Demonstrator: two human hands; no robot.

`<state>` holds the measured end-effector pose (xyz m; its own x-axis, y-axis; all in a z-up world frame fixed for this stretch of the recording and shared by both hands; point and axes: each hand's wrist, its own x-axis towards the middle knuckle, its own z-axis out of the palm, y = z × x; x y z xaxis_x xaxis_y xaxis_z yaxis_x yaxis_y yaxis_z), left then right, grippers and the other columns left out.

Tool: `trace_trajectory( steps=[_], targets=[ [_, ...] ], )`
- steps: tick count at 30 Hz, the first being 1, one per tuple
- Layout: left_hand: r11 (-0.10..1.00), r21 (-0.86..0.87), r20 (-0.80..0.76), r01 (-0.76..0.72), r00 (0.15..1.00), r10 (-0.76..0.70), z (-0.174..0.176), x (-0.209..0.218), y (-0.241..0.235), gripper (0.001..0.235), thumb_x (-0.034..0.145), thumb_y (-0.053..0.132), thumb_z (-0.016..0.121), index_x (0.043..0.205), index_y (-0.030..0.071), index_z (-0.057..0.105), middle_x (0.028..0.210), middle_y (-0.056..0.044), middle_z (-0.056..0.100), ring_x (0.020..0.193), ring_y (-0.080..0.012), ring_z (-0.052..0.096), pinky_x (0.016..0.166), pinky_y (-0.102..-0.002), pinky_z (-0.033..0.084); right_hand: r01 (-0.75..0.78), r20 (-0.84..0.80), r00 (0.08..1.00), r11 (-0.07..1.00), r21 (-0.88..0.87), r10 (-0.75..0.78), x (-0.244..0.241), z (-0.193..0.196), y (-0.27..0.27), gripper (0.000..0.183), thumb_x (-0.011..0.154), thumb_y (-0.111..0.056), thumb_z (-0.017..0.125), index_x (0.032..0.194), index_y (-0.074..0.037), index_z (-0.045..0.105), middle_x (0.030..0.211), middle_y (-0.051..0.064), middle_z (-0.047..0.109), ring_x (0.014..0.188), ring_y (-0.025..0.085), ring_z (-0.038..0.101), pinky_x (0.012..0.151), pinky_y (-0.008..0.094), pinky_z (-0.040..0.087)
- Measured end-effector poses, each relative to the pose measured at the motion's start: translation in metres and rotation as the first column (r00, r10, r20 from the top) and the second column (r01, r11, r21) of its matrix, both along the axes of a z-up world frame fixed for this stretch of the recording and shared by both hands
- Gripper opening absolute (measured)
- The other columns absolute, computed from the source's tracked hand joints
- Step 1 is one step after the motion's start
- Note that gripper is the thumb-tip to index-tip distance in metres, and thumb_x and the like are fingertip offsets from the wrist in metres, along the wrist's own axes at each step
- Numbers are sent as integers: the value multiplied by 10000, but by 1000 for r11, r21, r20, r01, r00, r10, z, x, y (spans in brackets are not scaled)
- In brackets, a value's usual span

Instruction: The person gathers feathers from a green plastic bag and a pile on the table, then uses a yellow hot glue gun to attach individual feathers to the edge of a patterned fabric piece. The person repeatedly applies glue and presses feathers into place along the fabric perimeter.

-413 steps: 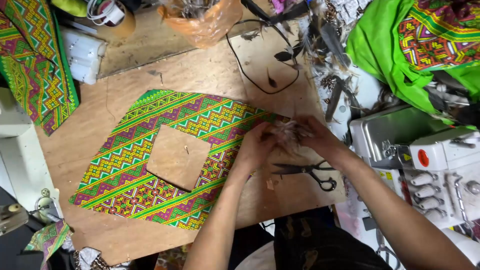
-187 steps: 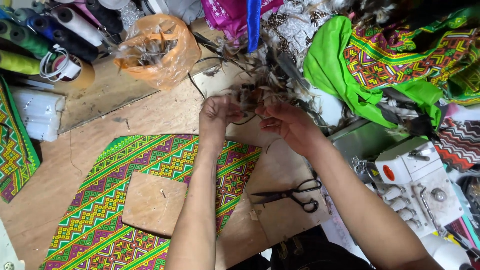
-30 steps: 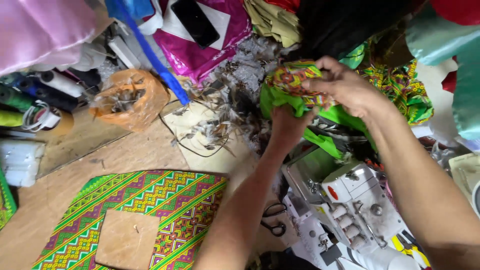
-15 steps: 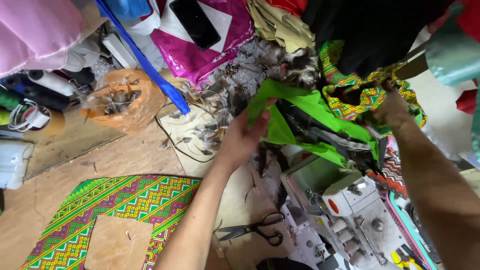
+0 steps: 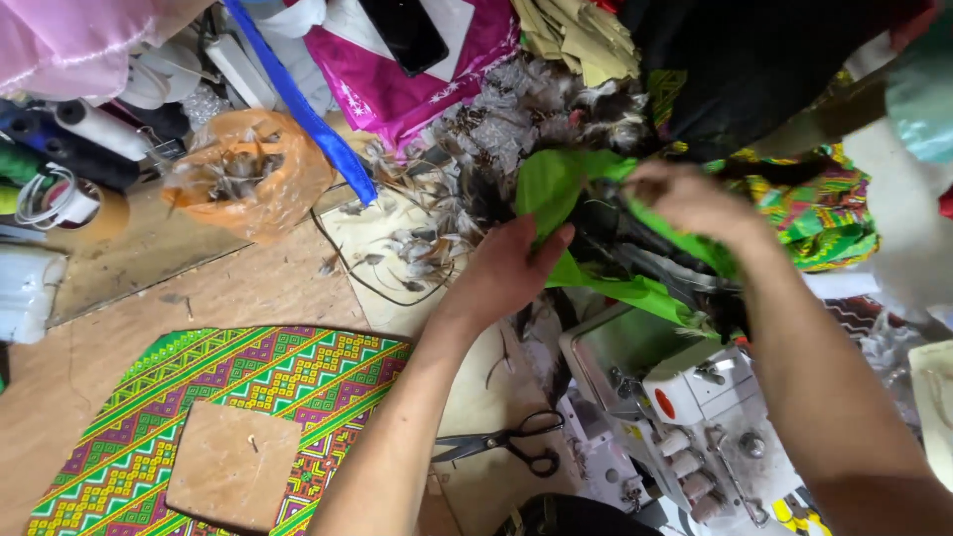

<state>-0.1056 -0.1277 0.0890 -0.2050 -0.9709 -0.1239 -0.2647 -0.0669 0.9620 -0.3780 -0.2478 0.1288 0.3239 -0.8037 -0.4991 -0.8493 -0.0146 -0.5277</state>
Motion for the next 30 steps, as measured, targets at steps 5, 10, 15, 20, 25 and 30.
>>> trace_trajectory(
  steps=[5,10,15,20,25,30],
  targets=[
    [999,20,60,-43,997,42,0,6,-2,491,1159,406,515,1277,-28,711,760,-214,703,642,-300,685,612,-472,548,-4,-413,906,974,-228,-93,-62,-37,-56,823,862,-313,664,1675,-226,563,1436,278,722,1366,511,641,1133,642,501],
    [991,-105,111,-78,990,89,-5,-3,3,551,1156,430,503,1537,43,600,988,-188,769,786,-349,782,683,-523,651,-28,-58,998,999,-38,26,33,33,45,450,859,-108,840,1308,-143,837,1117,245,832,1119,480,767,1063,546,570],
    [988,-144,145,-53,987,74,-16,-11,12,473,1164,386,518,1407,12,678,780,-176,703,623,-316,720,540,-446,584,-204,-534,829,979,-10,168,51,-94,32,1251,849,-581,850,1764,-147,116,1711,297,334,1543,548,415,1155,718,522],
    [998,67,247,-18,969,1,17,1,24,501,1084,402,624,919,-65,703,595,-230,621,525,-374,681,473,-459,478,-272,-679,704,962,12,207,-8,-218,-16,1027,1057,-206,684,1810,-209,-15,1792,234,175,1559,514,411,1178,682,533],
    [971,234,429,59,890,-157,4,2,36,408,1058,379,657,1184,0,741,918,-225,802,824,-428,828,645,-532,667,27,-662,748,996,90,40,-21,-170,-41,707,966,-570,652,1504,-115,707,1460,241,730,1373,452,671,1049,605,610],
    [979,144,546,146,813,-202,0,0,43,361,1046,290,673,1316,50,696,1030,-233,783,856,-482,811,651,-573,690,42,-577,815,999,-30,-52,-28,-137,-55,648,1003,-495,635,1460,-45,727,1383,288,740,1305,477,704,1005,607,614]
  ],
)
